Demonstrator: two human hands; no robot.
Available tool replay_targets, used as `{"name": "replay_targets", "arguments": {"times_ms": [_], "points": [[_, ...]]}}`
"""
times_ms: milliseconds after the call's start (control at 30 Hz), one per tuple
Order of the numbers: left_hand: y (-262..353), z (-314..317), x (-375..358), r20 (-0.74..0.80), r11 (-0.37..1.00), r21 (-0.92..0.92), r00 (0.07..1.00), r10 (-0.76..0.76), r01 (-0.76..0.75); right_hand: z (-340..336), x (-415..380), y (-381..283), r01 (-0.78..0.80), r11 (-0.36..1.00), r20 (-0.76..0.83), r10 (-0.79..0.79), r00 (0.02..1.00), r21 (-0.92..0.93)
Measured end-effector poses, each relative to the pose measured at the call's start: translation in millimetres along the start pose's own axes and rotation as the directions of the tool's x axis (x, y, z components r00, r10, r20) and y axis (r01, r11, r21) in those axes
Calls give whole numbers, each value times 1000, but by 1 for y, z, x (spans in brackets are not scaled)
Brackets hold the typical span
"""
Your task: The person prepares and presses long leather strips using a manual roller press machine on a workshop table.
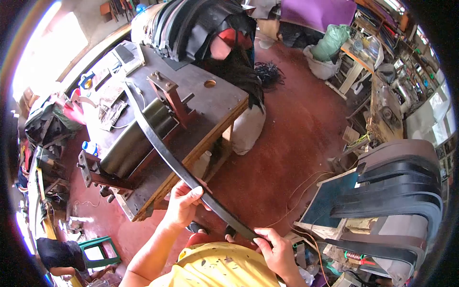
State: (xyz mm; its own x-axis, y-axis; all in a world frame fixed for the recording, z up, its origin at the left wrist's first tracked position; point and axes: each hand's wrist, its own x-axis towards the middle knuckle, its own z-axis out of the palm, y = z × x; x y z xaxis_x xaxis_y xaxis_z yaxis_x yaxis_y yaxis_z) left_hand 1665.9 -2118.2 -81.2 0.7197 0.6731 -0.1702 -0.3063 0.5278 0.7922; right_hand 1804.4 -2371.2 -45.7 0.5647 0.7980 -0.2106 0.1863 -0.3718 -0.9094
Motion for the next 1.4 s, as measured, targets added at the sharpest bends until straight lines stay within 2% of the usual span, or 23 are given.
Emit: {"name": "replay_targets", "arguments": {"times_ms": [100, 133, 200, 233, 267, 333, 367, 400, 467, 533, 567, 633, 700, 933, 1200, 1400], "points": [[2, -8, 7, -44, 999, 47, 999, 16, -14, -3, 2, 26, 89, 991, -13, -91, 996, -101], [4, -13, 11, -55, 998, 53, 998, 39, -36, -1, 3, 35, 46, 997, -28, -48, 998, -59], [9, -20, 19, -136, 999, 21, 989, 51, -48, -5, 4, 77, 49, 984, -11, -52, 999, -169], [13, -23, 22, -172, 999, 4, 984, 40, -40, -6, 2, 83, -173, 983, 26, 174, 984, -58], [15, -30, 26, -180, 998, 6, 982, 58, -58, -4, 2, 124, -135, 983, 37, 141, 989, -124], [19, -44, 35, -191, 991, 19, 973, 133, -132, -10, -9, 180, -108, 889, 73, 156, 985, -445], [27, -44, 36, -214, 989, 23, 966, 145, -143, -10, -15, 212, -94, 889, 79, 144, 986, -448], [31, -48, 37, -218, 988, 22, 964, 154, -153, -9, -24, 250, -90, 846, 74, 151, 986, -526], [35, -57, 40, -220, 981, -32, 959, 178, -189, -8, -34, 276, -76, 795, 72, 148, 986, -602], [37, -62, 40, -212, 976, -56, 958, 193, -209, -8, -49, 281, -103, 588, 17, 195, 981, -802], [37, -61, 39, -223, 980, -25, 957, 187, -197, -9, -58, 323, 136, 409, 92, -124, 988, -903], [37, -61, 35, -236, 983, 6, 955, 179, -183, -9, -62, 326, -29, 487, 15, 86, 996, -873], [36, -61, 32, -211, 988, 22, 965, 157, -156, -8, -60, 331, -74, 493, 0, 148, 989, -867], [56, -63, 28, -275, 976, 10, 938, 210, -216, -10, -56, 343, -117, 466, -4, 237, 971, -877], [59, -58, 16, -196, 965, 177, 954, 228, -194, -12, -50, 348, -151, 451, -9, 301, 953, -880], [62, -53, 13, -214, 963, 135, 942, 260, -235, -13, -46, 353, -164, 445, -9, 329, 944, -880]]}}
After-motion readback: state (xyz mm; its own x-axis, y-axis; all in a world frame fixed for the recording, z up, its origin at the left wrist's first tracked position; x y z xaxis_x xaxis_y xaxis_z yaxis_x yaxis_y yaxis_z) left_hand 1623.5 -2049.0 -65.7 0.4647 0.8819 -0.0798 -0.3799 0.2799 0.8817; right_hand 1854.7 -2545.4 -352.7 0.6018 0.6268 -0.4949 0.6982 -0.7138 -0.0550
